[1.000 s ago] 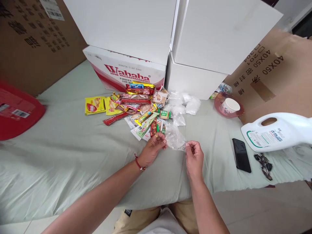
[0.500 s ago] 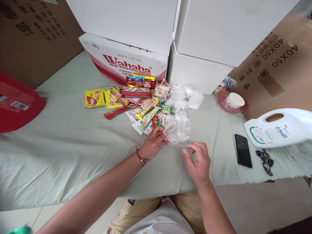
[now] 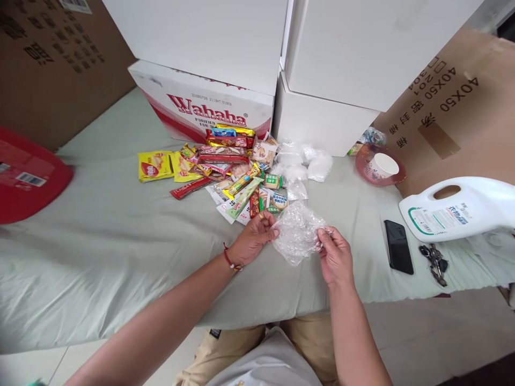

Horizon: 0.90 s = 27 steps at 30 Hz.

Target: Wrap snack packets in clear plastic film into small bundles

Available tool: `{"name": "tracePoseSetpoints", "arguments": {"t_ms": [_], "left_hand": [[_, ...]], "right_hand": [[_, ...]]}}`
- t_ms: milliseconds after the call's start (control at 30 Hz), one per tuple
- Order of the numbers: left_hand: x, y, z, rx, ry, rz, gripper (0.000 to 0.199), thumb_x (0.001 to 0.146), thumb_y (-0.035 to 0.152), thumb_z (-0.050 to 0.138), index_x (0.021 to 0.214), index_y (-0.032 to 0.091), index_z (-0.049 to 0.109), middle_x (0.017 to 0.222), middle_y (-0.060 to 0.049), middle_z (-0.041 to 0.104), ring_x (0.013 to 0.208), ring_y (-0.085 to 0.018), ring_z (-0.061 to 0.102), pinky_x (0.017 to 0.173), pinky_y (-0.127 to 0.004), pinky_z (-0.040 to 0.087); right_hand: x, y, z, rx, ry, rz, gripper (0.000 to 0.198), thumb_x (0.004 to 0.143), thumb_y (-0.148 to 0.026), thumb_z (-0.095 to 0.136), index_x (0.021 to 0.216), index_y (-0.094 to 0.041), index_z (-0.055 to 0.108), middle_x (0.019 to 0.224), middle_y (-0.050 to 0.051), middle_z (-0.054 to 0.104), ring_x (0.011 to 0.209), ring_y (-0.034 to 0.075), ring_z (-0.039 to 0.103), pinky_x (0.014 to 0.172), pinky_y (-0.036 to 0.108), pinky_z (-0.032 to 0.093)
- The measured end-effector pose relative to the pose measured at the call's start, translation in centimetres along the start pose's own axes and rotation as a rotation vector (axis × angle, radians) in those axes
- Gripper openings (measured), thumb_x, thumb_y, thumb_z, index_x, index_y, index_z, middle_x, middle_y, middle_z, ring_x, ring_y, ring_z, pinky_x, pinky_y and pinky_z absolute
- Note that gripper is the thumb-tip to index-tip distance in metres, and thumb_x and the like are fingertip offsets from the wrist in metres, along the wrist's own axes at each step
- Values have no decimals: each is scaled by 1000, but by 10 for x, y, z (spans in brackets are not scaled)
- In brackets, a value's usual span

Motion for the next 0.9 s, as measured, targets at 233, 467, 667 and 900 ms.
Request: {"name": "tracePoseSetpoints", "arguments": {"t_ms": [233,467,667,900], "left_hand": [[-15,24,-3,369,392,322,36,68,18,81,96,22,59,98,0,53,78,-12,47,70,-24,41],[-37,23,62,349,105,159,23,87,40,70,83,21,56,81,0,57,72,-14,52,66,-27,41],[-43,8,73,301,180,124,37,90,57,65,87,21,54,87,-1,60,83,-17,57,75,-29,47],[-63,2,59,390,313,257,24,91,44,65,84,21,63,96,-4,62,90,-18,59,76,-29,47]], "right_hand": [[-11,-5,-9,-30,145,-176,33,68,-42,91,85,-22,71,79,-2,62,65,11,49,56,25,40],[-30,-15,11,-77,34,-260,24,77,-38,85,91,-25,69,87,-1,65,67,13,53,58,26,45],[-50,-18,35,-165,-290,-328,22,93,-41,67,109,-27,73,107,5,67,100,22,63,89,36,52],[-56,-10,28,-135,-190,-228,19,88,-43,74,96,-26,75,94,2,68,82,16,60,77,30,52]]}}
Point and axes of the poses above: each hand's wrist, its own x-axis towards the middle knuckle, its own z-axis out of the palm, y = z × x, the point moved 5 cm from there along x, towards the middle knuckle
